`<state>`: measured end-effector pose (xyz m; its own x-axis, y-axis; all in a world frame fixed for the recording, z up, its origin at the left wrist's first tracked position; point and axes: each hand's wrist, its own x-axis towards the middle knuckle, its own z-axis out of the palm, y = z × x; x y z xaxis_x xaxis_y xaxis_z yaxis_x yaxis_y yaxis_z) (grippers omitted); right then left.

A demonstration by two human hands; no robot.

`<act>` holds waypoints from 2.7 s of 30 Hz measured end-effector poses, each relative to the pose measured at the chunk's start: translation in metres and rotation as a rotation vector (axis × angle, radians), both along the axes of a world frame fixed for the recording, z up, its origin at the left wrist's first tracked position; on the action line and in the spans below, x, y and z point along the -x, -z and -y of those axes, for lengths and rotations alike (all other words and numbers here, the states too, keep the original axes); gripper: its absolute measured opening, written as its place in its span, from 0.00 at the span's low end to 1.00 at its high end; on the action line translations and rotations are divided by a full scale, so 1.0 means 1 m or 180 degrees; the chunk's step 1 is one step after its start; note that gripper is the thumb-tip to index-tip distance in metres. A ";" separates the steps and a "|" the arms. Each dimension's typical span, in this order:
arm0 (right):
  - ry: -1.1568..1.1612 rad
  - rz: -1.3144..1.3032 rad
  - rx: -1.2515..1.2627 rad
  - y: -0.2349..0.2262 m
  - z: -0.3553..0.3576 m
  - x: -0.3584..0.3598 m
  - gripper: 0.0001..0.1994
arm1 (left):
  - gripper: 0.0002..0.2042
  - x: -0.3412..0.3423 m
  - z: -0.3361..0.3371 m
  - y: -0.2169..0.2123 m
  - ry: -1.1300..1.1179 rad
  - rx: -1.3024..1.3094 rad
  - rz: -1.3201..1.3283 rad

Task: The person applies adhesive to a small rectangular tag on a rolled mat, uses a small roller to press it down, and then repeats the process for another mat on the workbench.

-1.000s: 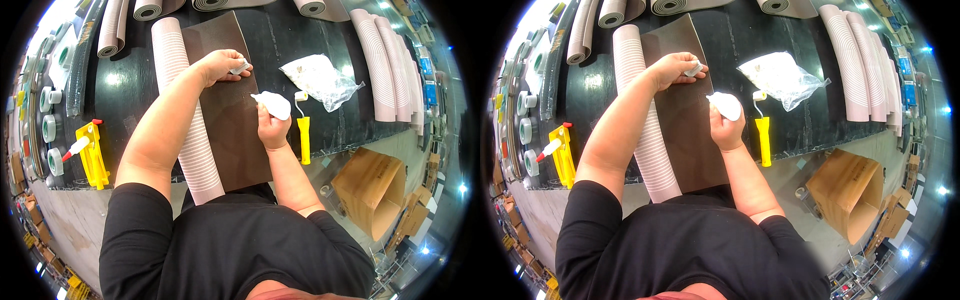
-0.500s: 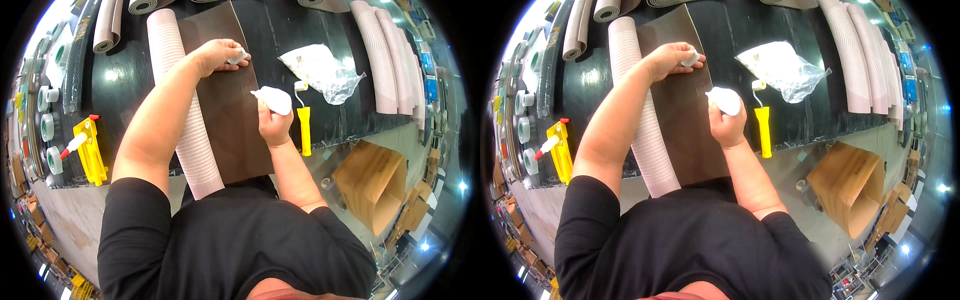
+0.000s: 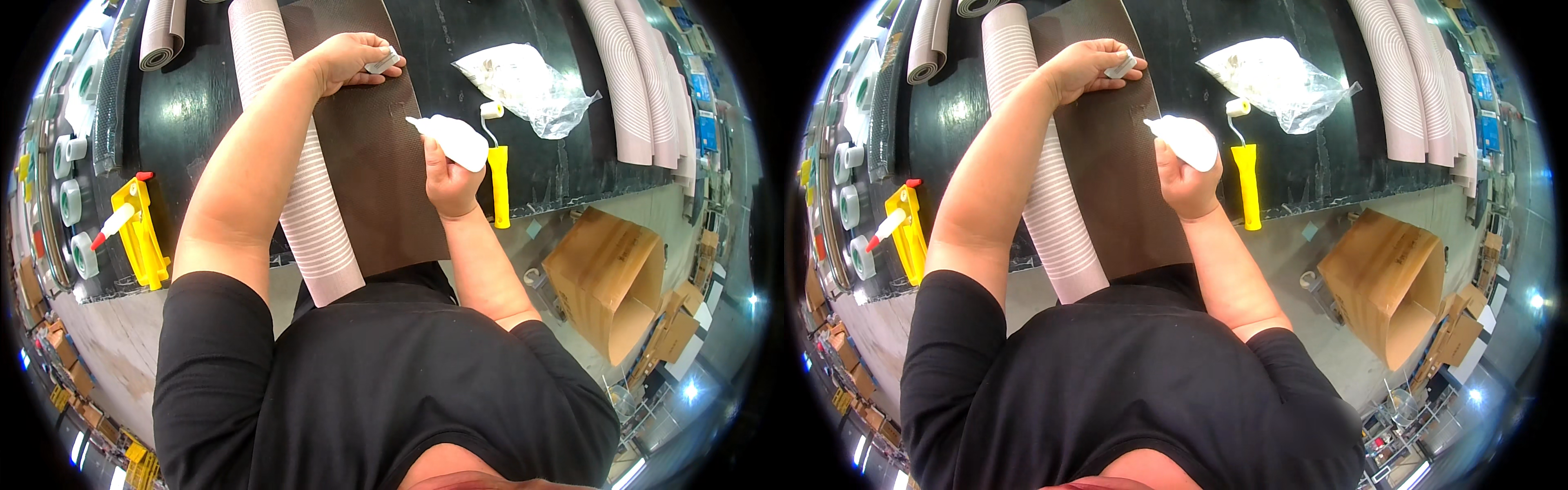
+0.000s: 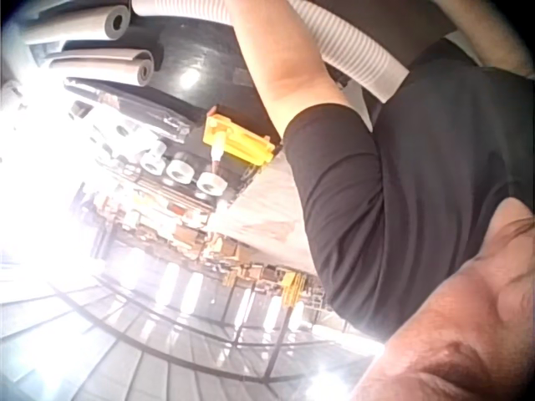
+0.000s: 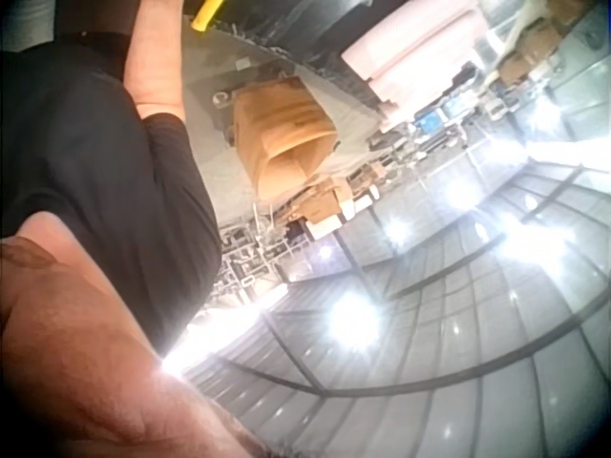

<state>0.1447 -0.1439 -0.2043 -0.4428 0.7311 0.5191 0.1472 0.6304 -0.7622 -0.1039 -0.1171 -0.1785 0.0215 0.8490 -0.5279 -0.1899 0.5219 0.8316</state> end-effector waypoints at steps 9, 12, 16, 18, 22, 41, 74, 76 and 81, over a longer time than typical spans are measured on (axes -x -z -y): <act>-0.0063 0.0052 0.0112 0.011 0.001 0.006 0.09 | 0.07 -0.002 0.000 -0.002 -0.0030 -0.0035 -0.0098; -0.0112 0.0087 0.0142 0.011 0.000 0.007 0.09 | 0.07 -0.001 0.000 -0.001 -0.0027 -0.0041 -0.0072; -0.0106 0.0164 0.0070 0.011 -0.001 0.006 0.09 | 0.07 -0.002 -0.001 0.001 -0.0060 -0.0040 -0.0077; -0.0126 0.0153 0.0015 0.014 -0.001 0.005 0.08 | 0.08 -0.002 -0.001 0.002 -0.0084 -0.0048 -0.0094; -0.0090 0.0164 -0.0011 0.012 0.001 0.003 0.08 | 0.09 -0.003 -0.001 -0.001 -0.0083 -0.0032 -0.0104; -0.0067 0.0215 -0.0236 0.012 0.000 0.002 0.07 | 0.09 -0.002 -0.001 0.000 -0.0121 -0.0031 -0.0076; -0.0126 0.0176 0.0020 0.014 -0.017 0.020 0.12 | 0.05 0.000 -0.001 -0.005 -0.0016 0.0019 0.0053; -0.0126 0.0209 0.0024 0.015 -0.017 0.020 0.12 | 0.05 0.000 -0.001 -0.005 -0.0025 0.0025 0.0041; -0.0160 0.0190 0.0045 0.013 -0.017 0.021 0.11 | 0.05 0.001 -0.002 -0.002 -0.0051 0.0024 0.0059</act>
<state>0.1237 -0.1273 -0.2172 -0.5090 0.7141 0.4805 0.1612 0.6275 -0.7618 -0.1045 -0.1155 -0.1762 0.0176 0.8454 -0.5339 -0.2136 0.5248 0.8240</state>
